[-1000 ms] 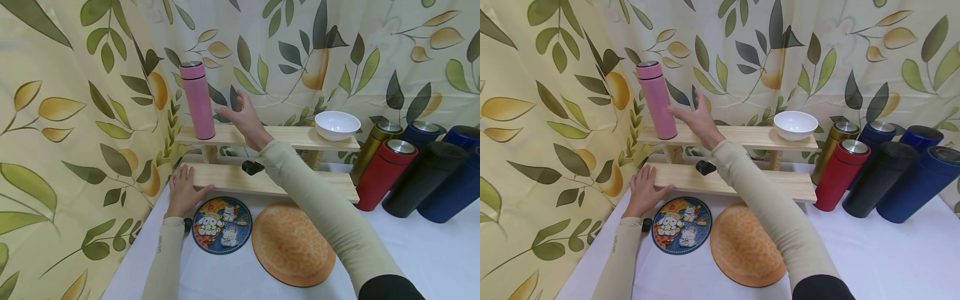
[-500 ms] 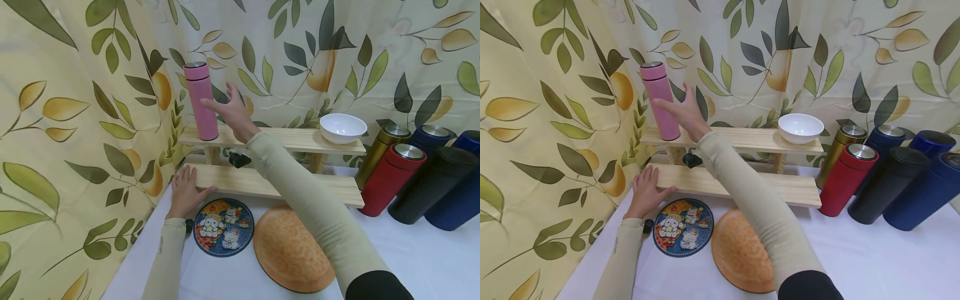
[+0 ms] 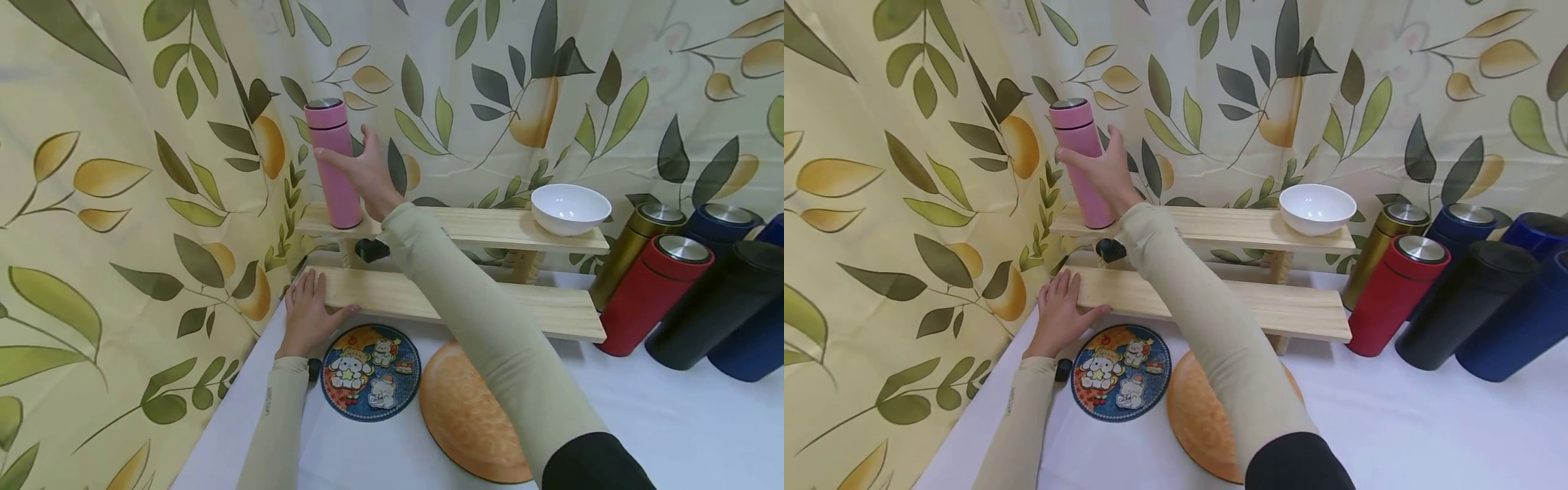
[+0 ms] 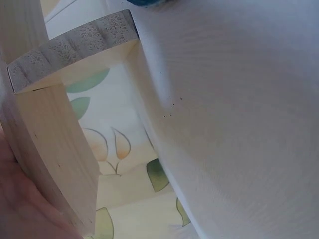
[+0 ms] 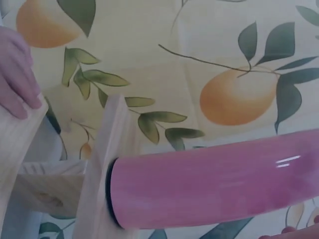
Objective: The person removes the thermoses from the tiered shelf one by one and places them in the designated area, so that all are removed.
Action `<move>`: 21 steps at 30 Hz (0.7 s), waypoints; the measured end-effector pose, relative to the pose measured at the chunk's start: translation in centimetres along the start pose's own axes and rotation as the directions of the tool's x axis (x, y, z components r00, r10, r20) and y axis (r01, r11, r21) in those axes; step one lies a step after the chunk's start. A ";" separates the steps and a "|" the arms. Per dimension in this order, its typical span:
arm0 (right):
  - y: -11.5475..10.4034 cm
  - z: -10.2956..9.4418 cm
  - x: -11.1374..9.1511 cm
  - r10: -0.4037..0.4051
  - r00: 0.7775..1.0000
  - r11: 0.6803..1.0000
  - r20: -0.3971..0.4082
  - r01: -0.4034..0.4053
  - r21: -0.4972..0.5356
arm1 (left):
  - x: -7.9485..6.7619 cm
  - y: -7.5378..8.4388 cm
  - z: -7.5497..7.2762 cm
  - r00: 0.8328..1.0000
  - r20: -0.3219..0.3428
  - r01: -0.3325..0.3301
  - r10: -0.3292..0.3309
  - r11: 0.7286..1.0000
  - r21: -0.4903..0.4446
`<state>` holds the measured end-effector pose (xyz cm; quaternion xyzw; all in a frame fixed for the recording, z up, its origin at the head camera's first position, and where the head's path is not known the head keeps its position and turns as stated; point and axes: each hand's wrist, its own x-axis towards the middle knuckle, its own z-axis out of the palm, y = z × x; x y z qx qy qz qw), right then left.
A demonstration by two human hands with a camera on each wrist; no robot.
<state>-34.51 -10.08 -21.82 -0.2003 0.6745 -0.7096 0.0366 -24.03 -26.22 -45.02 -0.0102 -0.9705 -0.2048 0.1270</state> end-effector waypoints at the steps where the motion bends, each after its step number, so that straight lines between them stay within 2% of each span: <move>1: -0.1 0.2 0.2 0.000 1.000 1.000 -0.003 0.000 -0.001 | 0.0 -0.1 0.0 1.000 -0.001 0.000 0.000 1.000 0.002; 11: -0.8 0.9 2.2 0.023 0.998 0.999 -0.052 -0.021 0.040 | 0.0 -0.6 -0.1 1.000 -0.006 -0.026 0.026 1.000 0.012; 17: 0.0 1.0 3.1 0.032 0.997 0.999 -0.069 -0.031 0.013 | 0.1 -0.6 0.0 1.000 -0.006 -0.026 0.026 1.000 0.003; 21: 0.7 1.3 3.6 0.027 0.998 0.999 -0.056 -0.025 0.041 | 0.1 -0.6 -0.1 1.000 -0.011 -0.022 0.022 1.000 -0.006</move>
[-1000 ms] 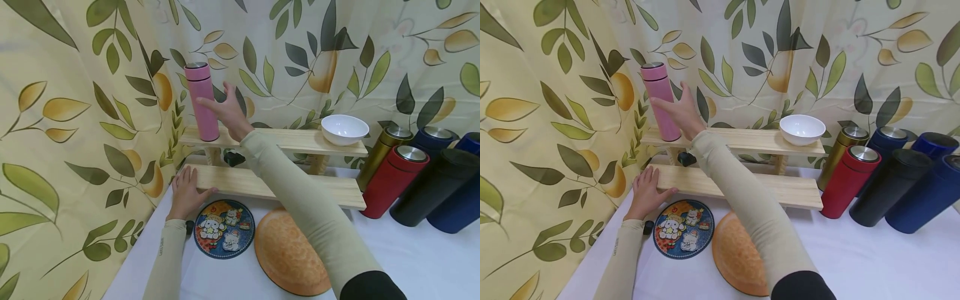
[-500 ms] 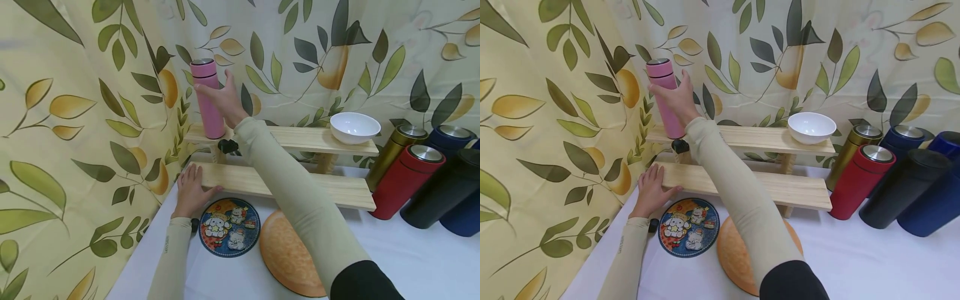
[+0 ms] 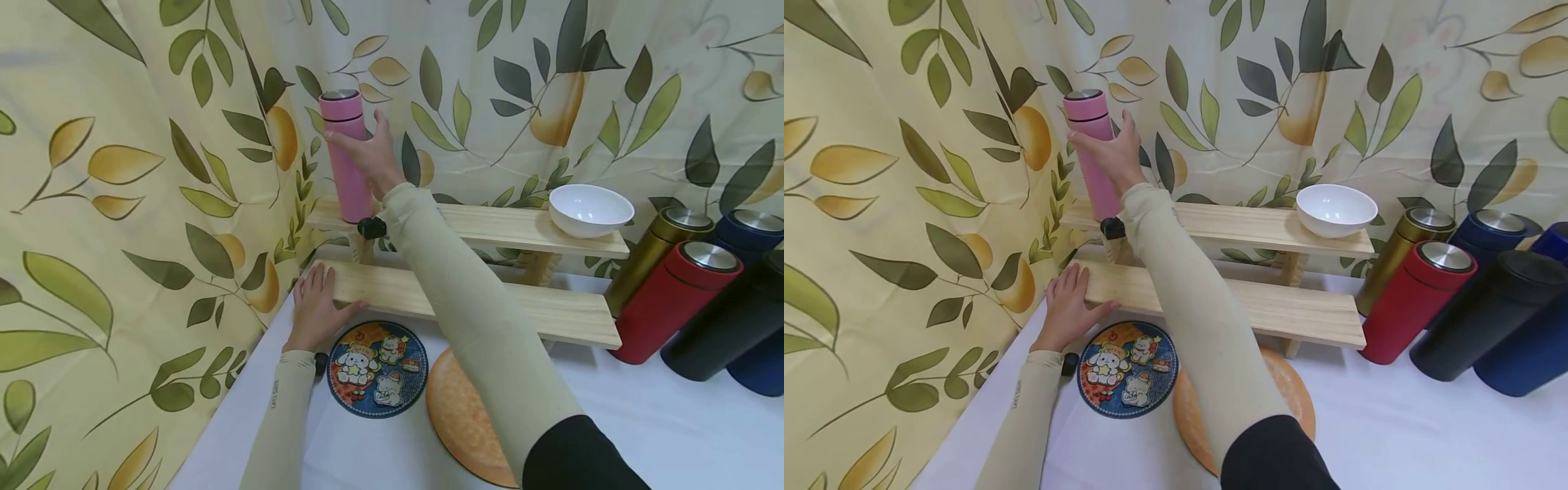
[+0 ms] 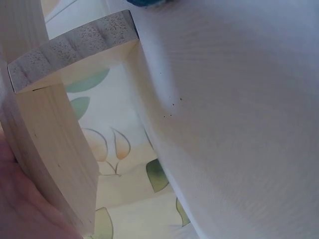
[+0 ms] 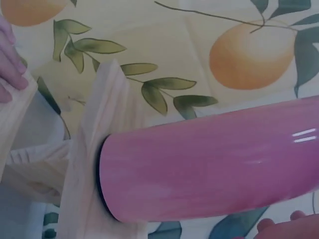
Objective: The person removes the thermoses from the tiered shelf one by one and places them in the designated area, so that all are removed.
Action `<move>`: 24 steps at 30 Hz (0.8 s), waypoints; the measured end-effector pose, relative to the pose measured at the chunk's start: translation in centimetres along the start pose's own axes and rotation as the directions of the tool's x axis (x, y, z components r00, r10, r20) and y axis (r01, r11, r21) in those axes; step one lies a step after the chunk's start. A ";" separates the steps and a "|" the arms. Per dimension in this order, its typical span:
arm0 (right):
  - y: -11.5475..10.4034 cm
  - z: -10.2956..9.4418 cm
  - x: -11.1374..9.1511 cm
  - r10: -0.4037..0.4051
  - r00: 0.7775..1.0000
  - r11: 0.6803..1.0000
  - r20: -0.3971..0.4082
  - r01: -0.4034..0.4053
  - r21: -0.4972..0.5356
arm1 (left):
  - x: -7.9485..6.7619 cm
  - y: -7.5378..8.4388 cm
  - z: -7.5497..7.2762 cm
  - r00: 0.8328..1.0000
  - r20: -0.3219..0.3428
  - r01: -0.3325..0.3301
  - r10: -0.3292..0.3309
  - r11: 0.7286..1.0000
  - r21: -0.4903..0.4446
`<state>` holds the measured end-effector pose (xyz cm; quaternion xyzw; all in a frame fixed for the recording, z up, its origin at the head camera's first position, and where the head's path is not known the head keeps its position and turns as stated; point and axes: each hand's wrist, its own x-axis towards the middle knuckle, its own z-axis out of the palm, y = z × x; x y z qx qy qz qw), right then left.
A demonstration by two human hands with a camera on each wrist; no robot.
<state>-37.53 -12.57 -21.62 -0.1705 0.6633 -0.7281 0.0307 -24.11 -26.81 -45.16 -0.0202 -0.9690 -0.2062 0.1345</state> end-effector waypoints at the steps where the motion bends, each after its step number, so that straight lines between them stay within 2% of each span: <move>1: 0.1 0.0 0.0 -0.007 1.000 1.000 0.010 0.007 0.010 | 0.0 0.1 0.0 1.000 -0.002 -0.003 0.003 1.000 -0.002; 5: 0.2 0.0 0.0 -0.019 0.999 0.999 0.050 0.018 0.032 | 0.2 0.5 0.1 1.000 -0.008 -0.017 0.017 1.000 -0.006; 13: -0.1 0.2 -0.4 -0.101 0.991 0.995 0.088 0.101 0.009 | 0.2 0.6 0.0 1.000 -0.026 -0.014 0.014 1.000 0.001; 24: 0.7 -0.5 -1.5 -0.187 0.982 0.982 0.008 0.187 -0.031 | -0.1 0.7 -0.1 1.000 -0.004 0.006 -0.006 1.000 -0.005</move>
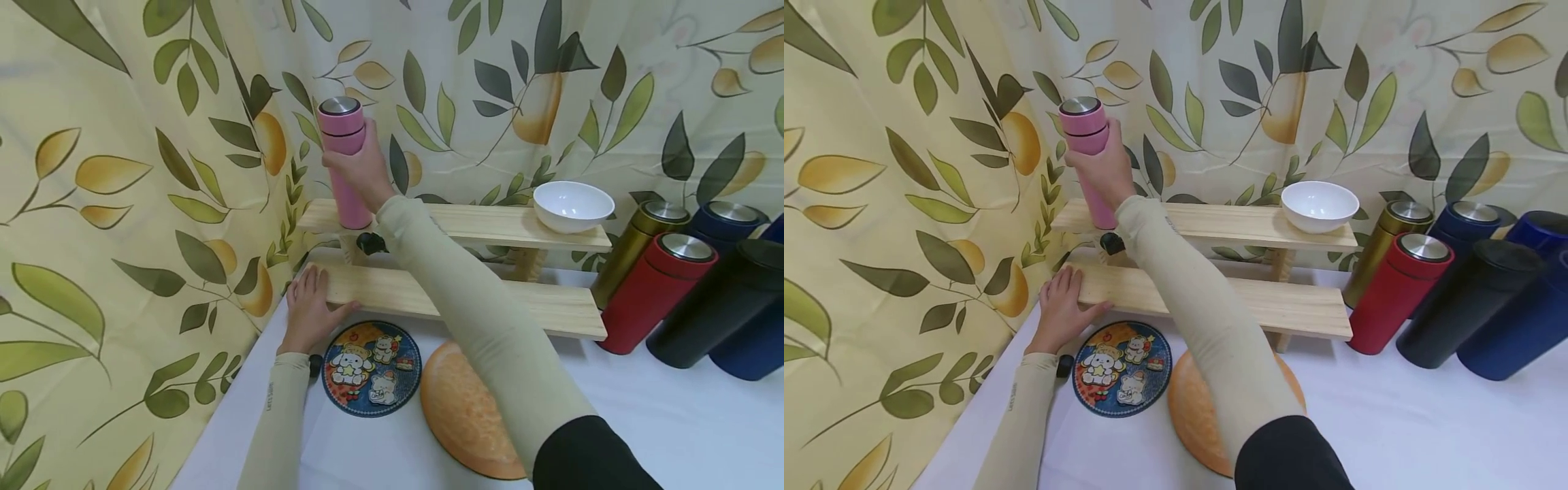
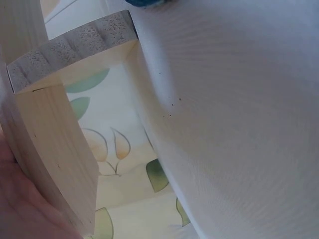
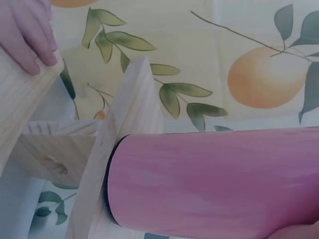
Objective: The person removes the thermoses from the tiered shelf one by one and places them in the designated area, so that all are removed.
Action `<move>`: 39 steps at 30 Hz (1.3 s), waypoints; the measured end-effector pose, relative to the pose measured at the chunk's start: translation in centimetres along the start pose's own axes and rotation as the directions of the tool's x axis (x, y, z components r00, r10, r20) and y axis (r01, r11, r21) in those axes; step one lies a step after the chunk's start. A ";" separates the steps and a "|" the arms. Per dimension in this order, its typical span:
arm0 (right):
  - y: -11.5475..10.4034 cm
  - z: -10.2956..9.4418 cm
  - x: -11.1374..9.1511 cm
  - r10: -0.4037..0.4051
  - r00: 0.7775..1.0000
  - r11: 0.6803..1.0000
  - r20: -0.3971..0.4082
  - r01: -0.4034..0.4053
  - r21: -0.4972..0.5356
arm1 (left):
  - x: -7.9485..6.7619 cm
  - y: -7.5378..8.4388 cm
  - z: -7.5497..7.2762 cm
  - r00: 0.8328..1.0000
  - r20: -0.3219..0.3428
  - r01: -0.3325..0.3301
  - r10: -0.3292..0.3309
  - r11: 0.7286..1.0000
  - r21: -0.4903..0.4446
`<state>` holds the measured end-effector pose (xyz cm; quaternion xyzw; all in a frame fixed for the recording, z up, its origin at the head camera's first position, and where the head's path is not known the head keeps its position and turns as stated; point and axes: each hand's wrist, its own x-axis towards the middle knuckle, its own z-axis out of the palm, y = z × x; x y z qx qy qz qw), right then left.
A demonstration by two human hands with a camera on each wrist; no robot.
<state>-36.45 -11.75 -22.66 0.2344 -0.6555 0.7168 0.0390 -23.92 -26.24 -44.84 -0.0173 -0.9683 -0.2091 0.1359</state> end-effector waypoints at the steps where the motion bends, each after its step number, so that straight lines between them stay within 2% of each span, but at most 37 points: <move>1: 0.0 -0.2 -0.2 -0.003 1.000 1.000 -0.003 0.003 -0.002 | 0.0 0.0 0.0 1.000 0.002 0.002 -0.002 1.000 -0.001; 8: -1.3 -1.5 -1.7 -0.019 1.000 1.000 -0.013 0.019 -0.019 | -0.1 -0.1 0.2 1.000 0.002 0.008 -0.008 1.000 -0.002; 17: -2.9 -2.9 -3.7 -0.053 0.998 0.998 0.033 0.053 -0.015 | 0.2 0.2 0.2 1.000 -0.006 0.011 -0.011 1.000 -0.014; 24: -2.6 -3.9 -5.6 -0.084 0.996 0.996 0.034 0.083 0.032 | 0.0 0.2 0.3 1.000 0.018 0.027 -0.026 0.999 -0.020; 30: -2.0 -5.0 -7.1 -0.121 0.992 0.992 0.031 0.119 0.047 | 0.0 0.3 0.5 1.000 0.006 0.006 -0.006 1.000 -0.028; 39: -1.4 -7.1 -9.8 -0.077 0.996 0.995 0.036 0.075 0.067 | -0.1 0.1 0.2 1.000 0.014 0.009 -0.009 1.000 -0.015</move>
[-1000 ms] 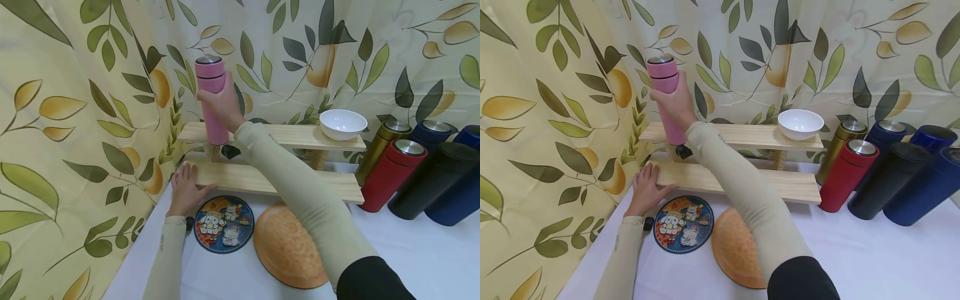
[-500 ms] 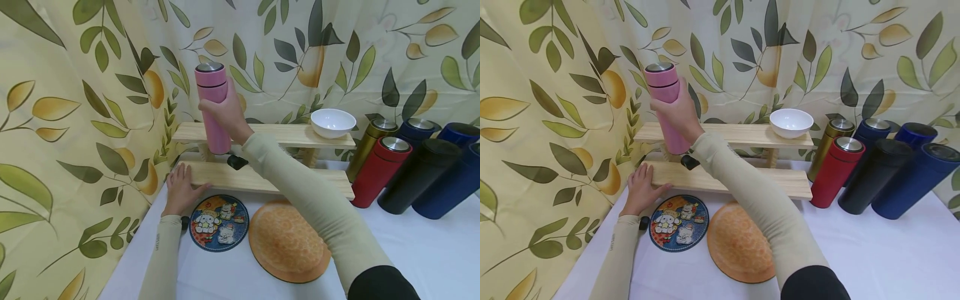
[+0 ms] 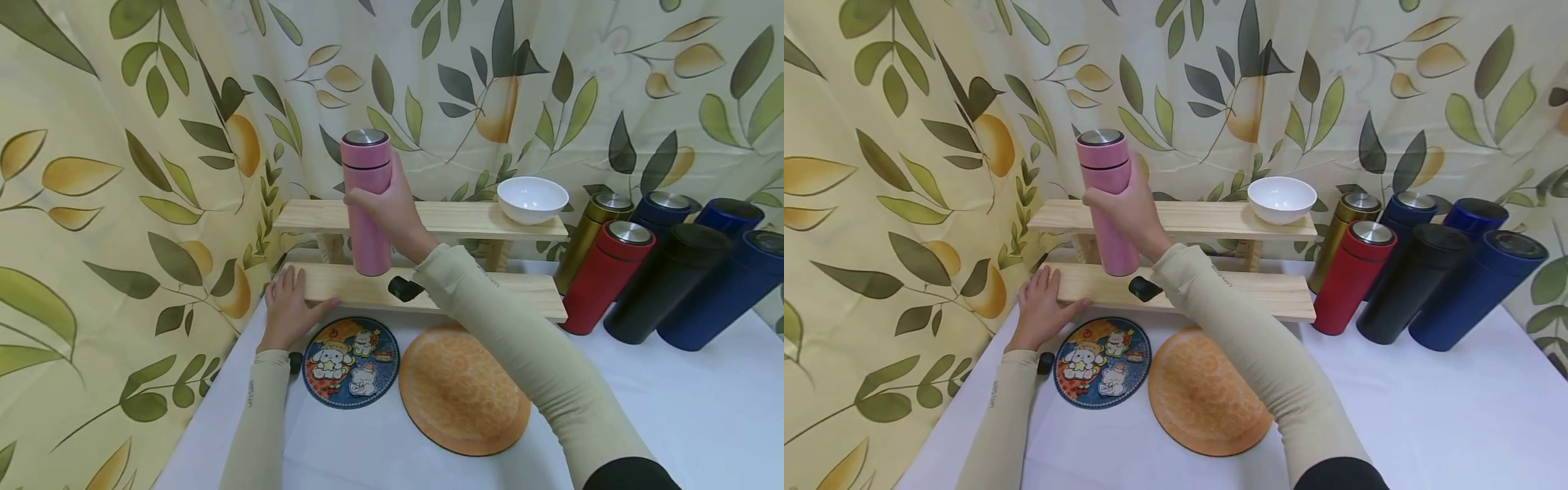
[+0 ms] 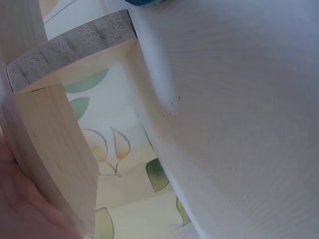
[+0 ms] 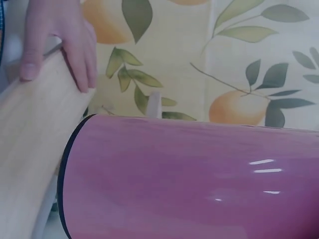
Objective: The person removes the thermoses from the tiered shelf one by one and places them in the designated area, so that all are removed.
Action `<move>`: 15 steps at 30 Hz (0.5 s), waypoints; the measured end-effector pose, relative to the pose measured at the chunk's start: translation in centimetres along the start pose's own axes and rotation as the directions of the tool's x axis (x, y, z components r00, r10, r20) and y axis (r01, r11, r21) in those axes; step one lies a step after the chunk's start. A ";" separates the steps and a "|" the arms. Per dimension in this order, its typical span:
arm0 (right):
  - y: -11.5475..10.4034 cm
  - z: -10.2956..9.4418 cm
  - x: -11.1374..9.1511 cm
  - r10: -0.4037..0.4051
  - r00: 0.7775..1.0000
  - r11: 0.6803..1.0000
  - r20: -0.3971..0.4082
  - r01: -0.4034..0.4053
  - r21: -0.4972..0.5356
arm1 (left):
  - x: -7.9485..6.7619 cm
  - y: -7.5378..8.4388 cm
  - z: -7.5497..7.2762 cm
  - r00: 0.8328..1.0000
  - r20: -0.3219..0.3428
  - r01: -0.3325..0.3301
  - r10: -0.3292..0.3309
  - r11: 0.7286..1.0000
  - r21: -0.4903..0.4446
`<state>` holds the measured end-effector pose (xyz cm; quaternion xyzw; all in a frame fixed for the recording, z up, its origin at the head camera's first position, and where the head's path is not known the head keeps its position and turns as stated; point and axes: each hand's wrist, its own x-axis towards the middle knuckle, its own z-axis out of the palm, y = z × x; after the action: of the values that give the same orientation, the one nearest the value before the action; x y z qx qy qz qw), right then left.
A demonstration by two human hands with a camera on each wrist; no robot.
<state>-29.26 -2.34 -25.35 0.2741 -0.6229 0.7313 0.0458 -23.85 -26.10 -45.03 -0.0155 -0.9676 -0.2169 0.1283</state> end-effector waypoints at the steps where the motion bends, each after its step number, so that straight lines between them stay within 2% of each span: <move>1: 0.0 -0.3 -0.3 0.001 1.000 1.000 0.001 -0.001 -0.003 | 0.0 0.0 0.0 1.000 0.000 -0.002 0.002 1.000 0.000; 11: -0.2 -2.7 -3.0 0.061 0.998 0.997 0.000 -0.061 -0.042 | -0.3 0.3 0.0 1.000 0.005 -0.004 0.004 1.000 -0.010; 15: -0.5 -3.8 -3.9 0.061 0.998 0.997 -0.012 -0.062 -0.049 | -0.3 0.5 0.0 1.000 0.001 -0.006 0.006 1.000 -0.019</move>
<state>-27.07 2.43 -27.02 0.2499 -0.6487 0.7181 0.0333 -23.54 -25.67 -44.86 -0.0195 -0.9655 -0.2256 0.1284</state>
